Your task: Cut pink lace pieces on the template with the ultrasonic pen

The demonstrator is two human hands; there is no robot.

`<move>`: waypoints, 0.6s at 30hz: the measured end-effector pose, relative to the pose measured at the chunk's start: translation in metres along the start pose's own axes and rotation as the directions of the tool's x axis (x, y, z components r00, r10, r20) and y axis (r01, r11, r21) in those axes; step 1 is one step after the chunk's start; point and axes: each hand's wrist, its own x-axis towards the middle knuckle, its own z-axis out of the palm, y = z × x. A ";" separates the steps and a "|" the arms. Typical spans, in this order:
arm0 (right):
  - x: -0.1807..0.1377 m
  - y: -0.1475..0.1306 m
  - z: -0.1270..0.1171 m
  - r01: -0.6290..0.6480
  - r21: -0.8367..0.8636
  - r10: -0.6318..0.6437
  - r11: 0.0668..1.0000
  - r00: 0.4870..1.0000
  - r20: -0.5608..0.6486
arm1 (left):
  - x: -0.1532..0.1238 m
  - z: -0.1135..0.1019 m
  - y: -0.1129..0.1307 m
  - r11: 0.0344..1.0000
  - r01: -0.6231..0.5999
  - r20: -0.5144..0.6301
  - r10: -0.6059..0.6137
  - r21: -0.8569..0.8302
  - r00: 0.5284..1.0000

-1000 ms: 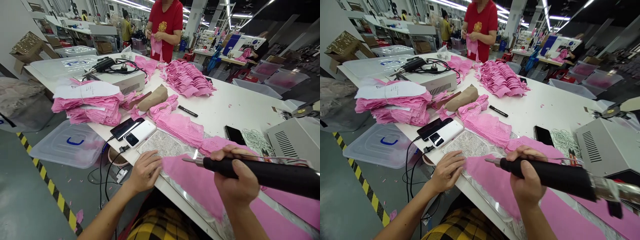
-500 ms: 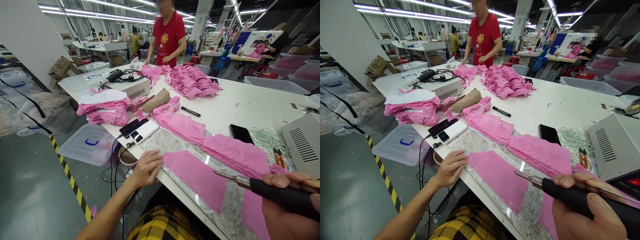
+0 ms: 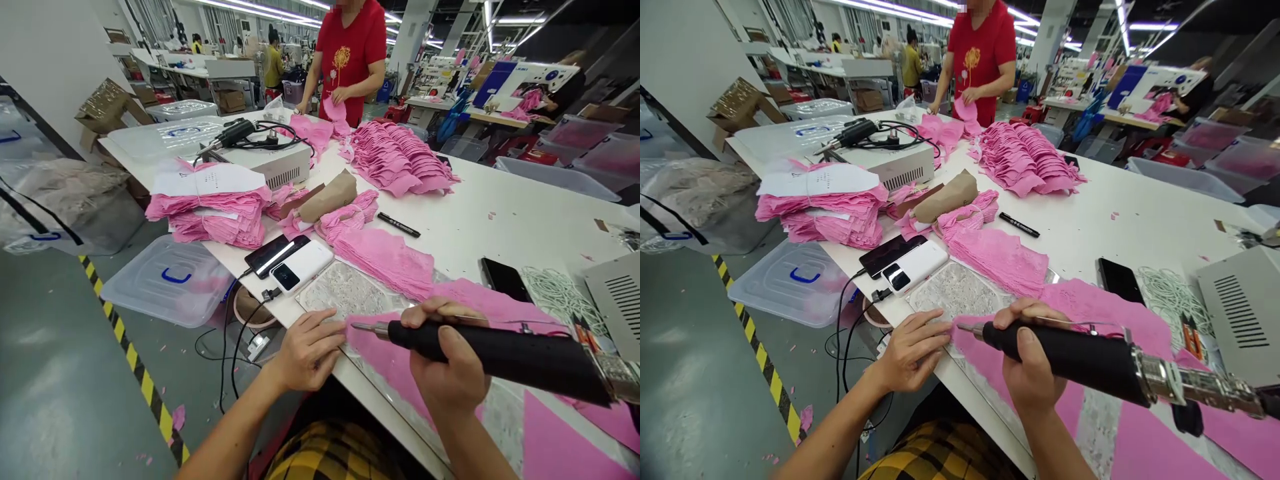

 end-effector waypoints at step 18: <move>0.001 0.007 0.003 -0.045 -0.053 0.046 0.998 0.998 0.032 | 0.002 -0.004 0.003 0.999 0.048 0.081 -0.046 -0.015 0.996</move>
